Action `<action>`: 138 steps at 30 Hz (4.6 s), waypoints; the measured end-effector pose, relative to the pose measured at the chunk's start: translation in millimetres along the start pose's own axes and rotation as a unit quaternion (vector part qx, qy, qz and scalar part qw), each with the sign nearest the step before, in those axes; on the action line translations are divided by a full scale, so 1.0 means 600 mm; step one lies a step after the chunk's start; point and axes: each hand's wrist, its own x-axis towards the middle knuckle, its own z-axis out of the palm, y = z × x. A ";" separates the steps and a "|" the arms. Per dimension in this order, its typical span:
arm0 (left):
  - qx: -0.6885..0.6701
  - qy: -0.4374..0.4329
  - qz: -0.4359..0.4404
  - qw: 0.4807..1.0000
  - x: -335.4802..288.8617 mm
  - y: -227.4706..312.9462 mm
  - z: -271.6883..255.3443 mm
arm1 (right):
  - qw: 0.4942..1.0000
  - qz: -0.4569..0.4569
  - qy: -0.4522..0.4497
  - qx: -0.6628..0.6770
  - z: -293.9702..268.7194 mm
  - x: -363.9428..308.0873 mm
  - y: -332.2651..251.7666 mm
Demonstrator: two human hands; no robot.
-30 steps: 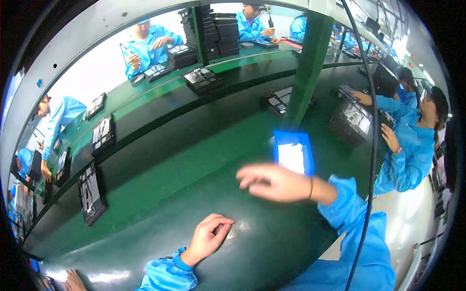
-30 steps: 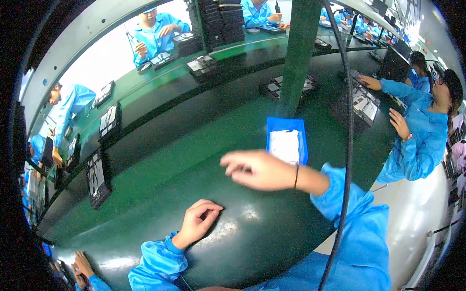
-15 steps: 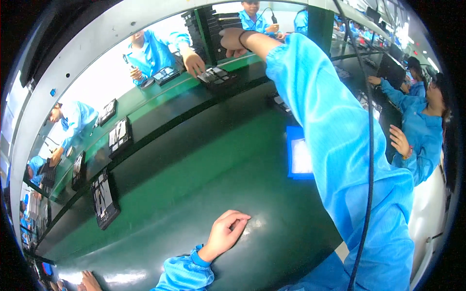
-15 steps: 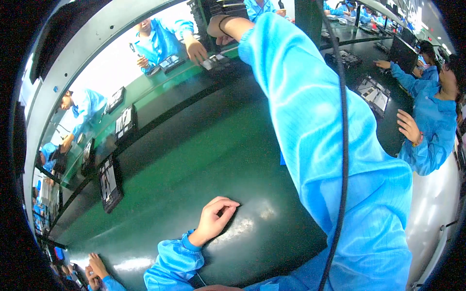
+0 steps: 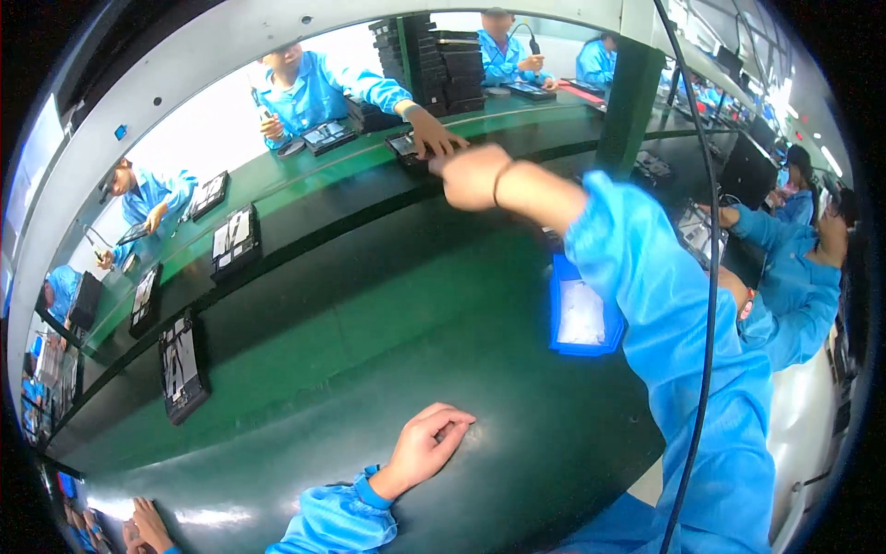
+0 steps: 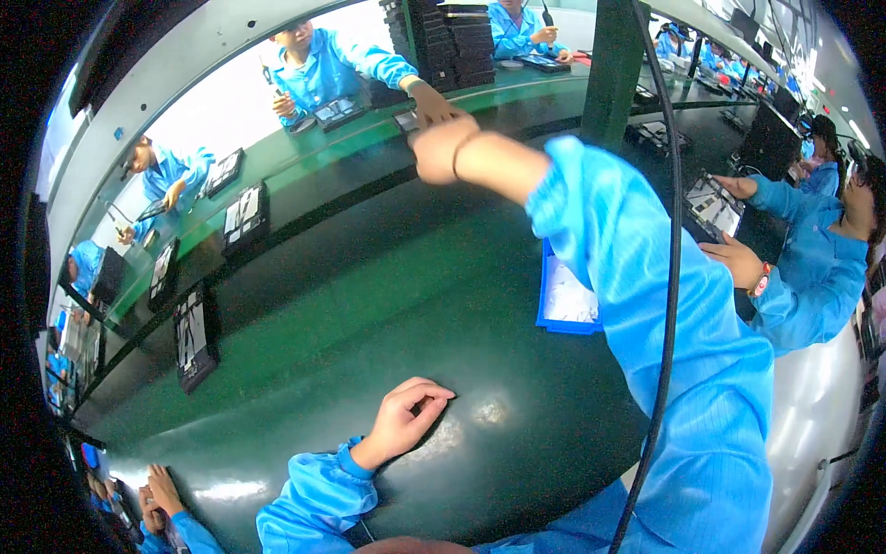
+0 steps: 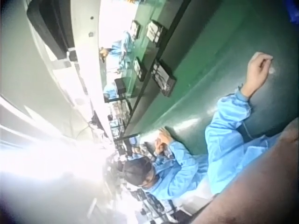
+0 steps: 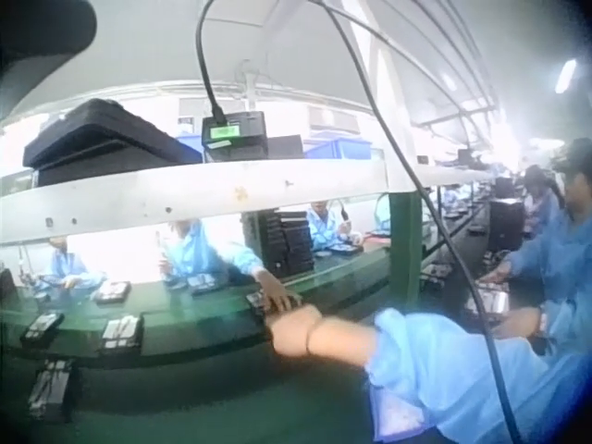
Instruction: The person connects ribbon cables and components inside a tablet assembly by hand.
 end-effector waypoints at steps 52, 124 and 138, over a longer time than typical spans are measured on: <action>0.080 0.067 -0.320 0.942 0.521 -0.066 0.060 | 0.869 -0.363 0.072 0.328 0.181 -0.536 -0.004; -0.243 0.332 -0.088 0.907 -0.104 0.061 0.115 | 0.723 0.082 -0.002 0.686 0.164 -0.520 -0.119; 0.177 0.180 0.026 0.967 -0.045 0.050 0.038 | 0.826 0.080 0.186 0.526 0.120 -0.447 -0.142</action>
